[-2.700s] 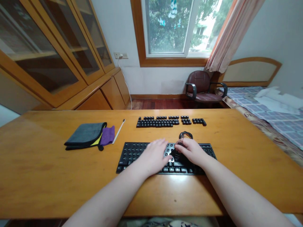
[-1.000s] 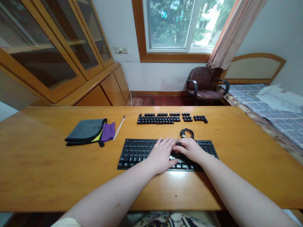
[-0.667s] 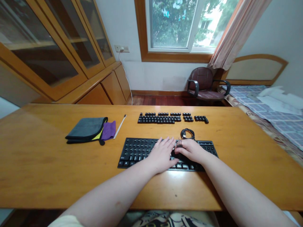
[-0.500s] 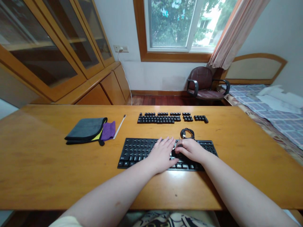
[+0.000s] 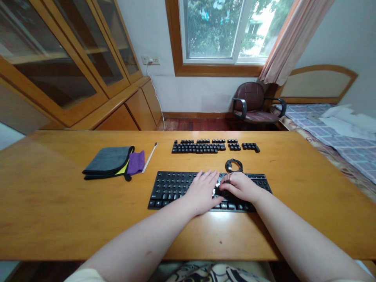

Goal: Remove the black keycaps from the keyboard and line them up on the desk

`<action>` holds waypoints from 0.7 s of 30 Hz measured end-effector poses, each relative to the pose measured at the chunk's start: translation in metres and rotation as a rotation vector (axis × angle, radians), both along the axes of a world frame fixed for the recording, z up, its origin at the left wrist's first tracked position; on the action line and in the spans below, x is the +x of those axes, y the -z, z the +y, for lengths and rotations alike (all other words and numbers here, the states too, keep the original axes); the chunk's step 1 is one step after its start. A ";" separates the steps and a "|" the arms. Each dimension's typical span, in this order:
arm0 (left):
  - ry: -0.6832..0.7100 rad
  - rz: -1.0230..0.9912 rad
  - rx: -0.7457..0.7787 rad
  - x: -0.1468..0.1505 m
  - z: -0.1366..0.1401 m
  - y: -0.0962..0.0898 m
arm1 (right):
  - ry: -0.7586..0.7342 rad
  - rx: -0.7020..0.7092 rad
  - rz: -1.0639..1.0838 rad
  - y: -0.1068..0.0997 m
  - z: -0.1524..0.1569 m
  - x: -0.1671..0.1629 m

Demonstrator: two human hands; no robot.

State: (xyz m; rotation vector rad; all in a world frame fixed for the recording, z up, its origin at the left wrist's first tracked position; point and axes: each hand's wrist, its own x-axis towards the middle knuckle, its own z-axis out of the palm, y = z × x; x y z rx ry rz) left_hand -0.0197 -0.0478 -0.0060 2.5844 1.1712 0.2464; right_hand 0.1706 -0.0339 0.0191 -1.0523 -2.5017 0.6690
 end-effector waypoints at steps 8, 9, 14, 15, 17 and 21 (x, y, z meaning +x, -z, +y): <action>-0.003 0.002 -0.008 0.001 -0.001 0.001 | 0.044 -0.009 0.138 -0.008 0.000 0.011; -0.003 0.004 -0.008 0.001 -0.001 0.001 | 0.060 -0.007 0.145 -0.008 0.001 0.012; -0.005 0.008 -0.008 0.001 -0.001 0.000 | 0.157 -0.084 0.213 0.002 0.005 0.007; -0.005 0.008 -0.009 0.001 0.000 -0.001 | 0.193 -0.106 0.252 0.004 0.006 0.006; -0.003 0.013 -0.012 0.000 0.000 -0.001 | 0.268 -0.158 0.368 0.009 0.007 0.004; -0.004 0.010 -0.013 0.000 0.000 -0.002 | 0.432 -0.340 0.764 0.016 0.010 0.004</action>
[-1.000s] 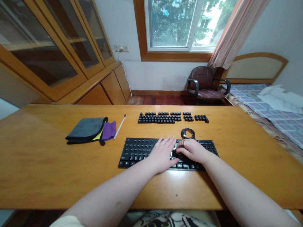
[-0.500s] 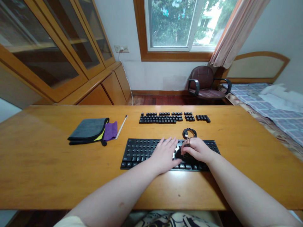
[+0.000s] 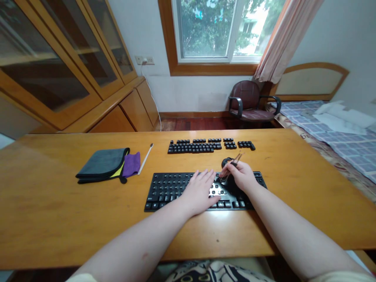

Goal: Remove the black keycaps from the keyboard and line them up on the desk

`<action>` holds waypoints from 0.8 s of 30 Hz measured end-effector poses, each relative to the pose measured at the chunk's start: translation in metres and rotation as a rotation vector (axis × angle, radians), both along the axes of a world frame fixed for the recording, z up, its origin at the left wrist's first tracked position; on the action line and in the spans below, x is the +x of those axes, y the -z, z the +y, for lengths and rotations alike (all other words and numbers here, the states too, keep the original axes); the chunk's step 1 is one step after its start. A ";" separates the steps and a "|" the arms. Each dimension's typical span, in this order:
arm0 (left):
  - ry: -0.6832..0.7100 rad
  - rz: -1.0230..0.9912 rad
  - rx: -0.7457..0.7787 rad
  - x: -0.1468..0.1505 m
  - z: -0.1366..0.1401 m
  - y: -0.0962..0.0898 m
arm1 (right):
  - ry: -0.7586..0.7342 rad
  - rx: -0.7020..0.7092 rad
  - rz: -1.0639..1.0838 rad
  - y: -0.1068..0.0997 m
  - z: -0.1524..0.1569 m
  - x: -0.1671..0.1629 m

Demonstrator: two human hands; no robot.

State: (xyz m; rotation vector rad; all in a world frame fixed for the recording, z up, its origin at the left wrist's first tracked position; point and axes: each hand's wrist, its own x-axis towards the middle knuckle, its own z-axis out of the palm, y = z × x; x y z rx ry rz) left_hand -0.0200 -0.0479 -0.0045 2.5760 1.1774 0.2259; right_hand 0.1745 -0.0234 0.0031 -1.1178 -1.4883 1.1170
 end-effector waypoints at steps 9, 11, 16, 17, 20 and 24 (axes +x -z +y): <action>-0.022 -0.023 0.022 0.005 -0.006 -0.028 | 0.453 -0.025 0.814 -0.021 0.021 0.025; -0.005 -0.024 0.015 0.017 -0.006 -0.037 | 0.564 -0.026 0.882 -0.022 0.026 0.033; 0.040 -0.030 -0.003 0.066 0.001 -0.040 | 0.726 -0.046 0.904 -0.012 0.036 0.042; 0.062 -0.031 0.002 0.076 0.004 -0.037 | 0.736 -0.040 0.892 -0.010 0.036 0.042; 0.118 -0.001 0.012 0.098 0.008 -0.027 | 0.746 -0.011 0.852 -0.003 0.037 0.038; 0.119 -0.031 -0.031 0.101 0.013 -0.023 | 0.719 0.039 0.798 0.003 0.035 0.031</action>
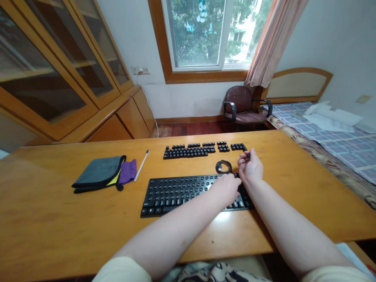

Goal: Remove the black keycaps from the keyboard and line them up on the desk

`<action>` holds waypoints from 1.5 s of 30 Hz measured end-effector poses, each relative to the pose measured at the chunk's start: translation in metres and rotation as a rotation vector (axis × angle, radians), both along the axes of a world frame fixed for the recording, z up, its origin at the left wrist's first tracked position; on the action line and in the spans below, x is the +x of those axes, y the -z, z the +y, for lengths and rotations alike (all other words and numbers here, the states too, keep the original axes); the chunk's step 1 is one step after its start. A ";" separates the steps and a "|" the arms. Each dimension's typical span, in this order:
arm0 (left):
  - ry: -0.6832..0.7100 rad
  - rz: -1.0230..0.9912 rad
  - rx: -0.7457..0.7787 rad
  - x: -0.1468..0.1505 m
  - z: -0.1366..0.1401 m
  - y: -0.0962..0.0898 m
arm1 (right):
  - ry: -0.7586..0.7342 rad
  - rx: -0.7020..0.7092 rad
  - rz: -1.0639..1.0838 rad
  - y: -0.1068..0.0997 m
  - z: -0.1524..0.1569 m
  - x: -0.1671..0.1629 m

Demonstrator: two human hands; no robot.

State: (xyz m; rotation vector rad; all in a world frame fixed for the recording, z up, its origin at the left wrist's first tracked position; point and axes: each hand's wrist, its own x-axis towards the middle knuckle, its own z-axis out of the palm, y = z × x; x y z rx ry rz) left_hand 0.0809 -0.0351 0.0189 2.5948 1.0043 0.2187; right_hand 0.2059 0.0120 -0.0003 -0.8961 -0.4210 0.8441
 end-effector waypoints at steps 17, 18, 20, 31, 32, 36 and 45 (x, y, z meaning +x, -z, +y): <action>-0.230 -0.507 -0.528 -0.116 0.035 -0.002 | -0.592 0.241 -1.505 -0.002 -0.027 -0.026; -0.214 -0.506 -0.524 -0.115 0.034 -0.001 | -0.602 0.263 -1.522 -0.001 -0.027 -0.026; -0.230 -0.533 -0.527 -0.114 0.031 0.002 | -0.606 0.284 -1.547 0.000 -0.028 -0.026; -0.334 -0.881 -0.681 -0.102 0.025 0.016 | -0.594 0.338 -1.593 -0.008 -0.038 -0.032; -0.316 -0.887 -0.733 -0.102 0.025 0.015 | -0.616 0.361 -1.603 -0.008 -0.038 -0.032; -0.334 -0.950 -0.959 -0.103 0.024 0.012 | -0.638 0.385 -1.618 -0.009 -0.039 -0.031; -0.320 -0.940 -1.167 -0.102 0.022 0.010 | -0.703 0.378 -1.587 -0.005 -0.038 -0.029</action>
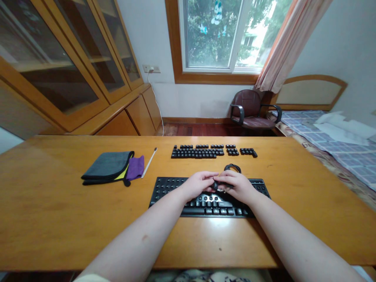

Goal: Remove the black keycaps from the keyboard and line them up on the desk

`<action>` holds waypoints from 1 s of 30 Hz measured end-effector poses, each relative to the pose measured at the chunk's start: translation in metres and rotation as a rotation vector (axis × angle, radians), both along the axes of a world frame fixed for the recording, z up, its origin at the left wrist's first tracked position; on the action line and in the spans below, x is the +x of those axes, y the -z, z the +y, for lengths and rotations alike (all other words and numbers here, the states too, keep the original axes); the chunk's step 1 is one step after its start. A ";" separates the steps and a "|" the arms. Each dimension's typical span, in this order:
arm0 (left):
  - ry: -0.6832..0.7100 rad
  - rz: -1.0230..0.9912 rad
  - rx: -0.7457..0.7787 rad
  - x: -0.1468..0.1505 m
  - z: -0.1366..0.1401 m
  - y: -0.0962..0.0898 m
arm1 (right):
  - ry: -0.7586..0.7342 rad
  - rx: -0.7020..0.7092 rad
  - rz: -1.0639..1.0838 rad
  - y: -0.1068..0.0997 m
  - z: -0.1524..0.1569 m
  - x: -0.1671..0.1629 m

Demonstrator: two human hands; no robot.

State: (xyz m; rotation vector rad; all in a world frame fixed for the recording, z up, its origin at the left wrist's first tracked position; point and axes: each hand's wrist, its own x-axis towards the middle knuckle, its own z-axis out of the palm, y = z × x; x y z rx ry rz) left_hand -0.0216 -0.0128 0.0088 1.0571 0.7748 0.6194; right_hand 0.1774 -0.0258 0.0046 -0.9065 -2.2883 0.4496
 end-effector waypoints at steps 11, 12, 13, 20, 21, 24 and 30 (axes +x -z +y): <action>0.034 0.103 0.118 -0.002 0.001 0.009 | -0.021 -0.069 0.028 -0.004 0.001 0.000; 0.045 0.098 0.130 -0.002 0.001 0.008 | -0.024 -0.090 0.037 -0.005 0.001 -0.001; 0.055 0.093 0.141 -0.002 0.001 0.007 | -0.026 -0.115 0.041 -0.006 0.001 -0.002; 0.003 0.061 0.100 0.001 -0.001 0.000 | 0.106 -0.261 0.109 -0.012 -0.005 -0.009; -0.049 0.059 0.120 0.001 0.000 -0.001 | 0.149 -0.249 0.112 -0.015 -0.003 -0.007; -0.240 0.076 0.196 -0.001 0.006 0.001 | 0.374 -0.180 0.053 -0.025 0.016 0.006; -0.410 0.151 0.237 -0.007 0.016 0.009 | 0.628 -0.173 -0.442 -0.028 0.080 0.024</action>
